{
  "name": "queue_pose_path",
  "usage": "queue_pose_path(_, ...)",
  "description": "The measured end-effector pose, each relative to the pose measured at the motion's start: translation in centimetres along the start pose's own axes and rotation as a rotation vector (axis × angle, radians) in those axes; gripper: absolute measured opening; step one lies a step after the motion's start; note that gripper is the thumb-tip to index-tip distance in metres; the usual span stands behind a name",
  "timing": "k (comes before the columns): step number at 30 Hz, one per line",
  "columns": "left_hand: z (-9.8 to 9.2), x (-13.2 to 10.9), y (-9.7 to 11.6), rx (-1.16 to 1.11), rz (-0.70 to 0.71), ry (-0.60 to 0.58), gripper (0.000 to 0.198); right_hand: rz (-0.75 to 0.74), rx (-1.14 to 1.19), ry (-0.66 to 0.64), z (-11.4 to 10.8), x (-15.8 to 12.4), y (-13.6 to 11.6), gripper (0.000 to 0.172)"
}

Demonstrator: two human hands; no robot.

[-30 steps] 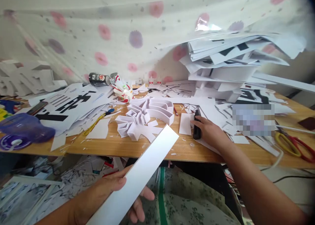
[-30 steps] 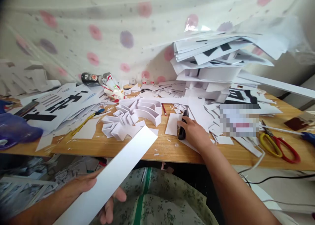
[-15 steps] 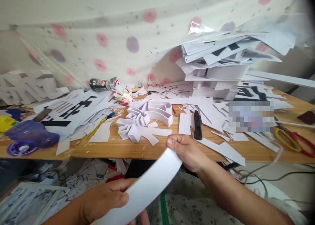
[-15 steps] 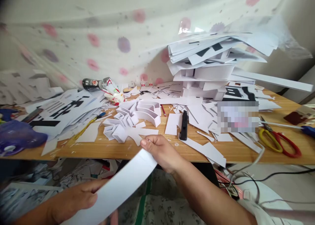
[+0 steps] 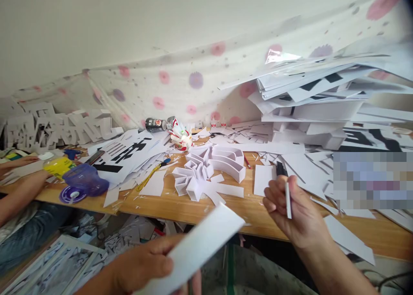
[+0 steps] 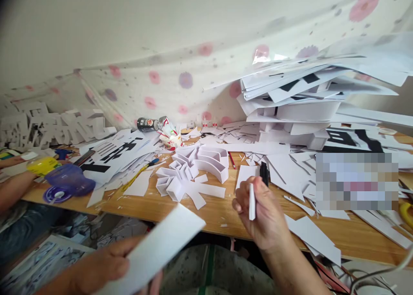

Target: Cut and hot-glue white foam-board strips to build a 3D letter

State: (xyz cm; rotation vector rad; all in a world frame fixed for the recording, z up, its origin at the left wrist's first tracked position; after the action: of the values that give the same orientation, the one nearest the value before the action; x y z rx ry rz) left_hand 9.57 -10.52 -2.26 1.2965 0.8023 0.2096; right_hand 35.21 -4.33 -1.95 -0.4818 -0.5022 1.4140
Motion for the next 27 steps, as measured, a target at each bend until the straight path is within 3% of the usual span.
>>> queue_pose_path(1,-1.4,-0.3,1.7,0.068,0.025,0.015,0.073,-0.033,-0.039,-0.003,-0.5,0.1,-0.8,0.044)
queue_pose_path(4,-9.2,-0.9,8.8,0.450,0.167,0.418,0.056,-0.057,-0.178,-0.018,-1.6,-0.3,-1.5,0.036)
queue_pose_path(7,-16.0,1.4,13.5,0.846,0.125,0.606,0.047,-0.024,-0.264,0.023,-2.7,-1.5,-0.2,0.030)
queue_pose_path(9,-19.3,4.5,14.9,1.044,0.136,0.656,0.057,0.037,-0.329,0.039,-3.3,-2.3,1.1,0.031)
queue_pose_path(11,-21.8,7.9,15.0,1.078,0.159,0.676,0.056,0.097,-0.419,0.029,-3.9,-2.9,2.3,0.033)
queue_pose_path(14,-23.9,11.7,14.4,1.102,0.160,0.709,0.043,0.097,-0.562,-0.027,-4.7,-3.3,2.9,0.037)
queue_pose_path(16,-24.6,12.6,14.5,1.127,0.147,0.786,0.034,0.023,-0.669,-0.044,-4.9,-3.5,2.3,0.037)
queue_pose_path(18,-24.5,12.3,15.2,1.148,0.155,0.903,0.031,-0.078,-0.790,-0.038,-4.9,-3.6,1.3,0.035)
queue_pose_path(20,-22.9,11.6,16.0,1.156,0.207,0.993,0.035,-0.159,-0.905,-0.033,-4.4,-3.6,0.5,0.033)
queue_pose_path(23,-17.0,11.5,16.2,1.136,0.331,0.956,0.034,-0.195,-1.007,-0.053,-3.2,-3.2,0.1,0.021)
queue_pose_path(25,-11.3,12.5,14.7,1.027,0.398,0.735,0.024,-0.217,-1.068,-0.089,-2.1,-2.7,-0.1,0.017)
queue_pose_path(27,-4.3,14.0,11.6,0.902,0.361,0.352,0.022,-0.258,-1.126,-0.148,-0.7,-2.5,-0.2,0.017)
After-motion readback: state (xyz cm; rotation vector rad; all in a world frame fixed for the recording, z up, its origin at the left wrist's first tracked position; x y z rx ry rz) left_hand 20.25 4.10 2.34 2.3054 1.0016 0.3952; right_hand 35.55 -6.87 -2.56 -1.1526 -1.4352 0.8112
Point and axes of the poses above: each hand's wrist, its own x-axis towards the middle knuckle, its own z-axis out of the palm, y = z × x, the point moved 8 cm from there along x, towards the middle knuckle, and after that the axes turned 5 degrees about x, right-handed, at the moved point
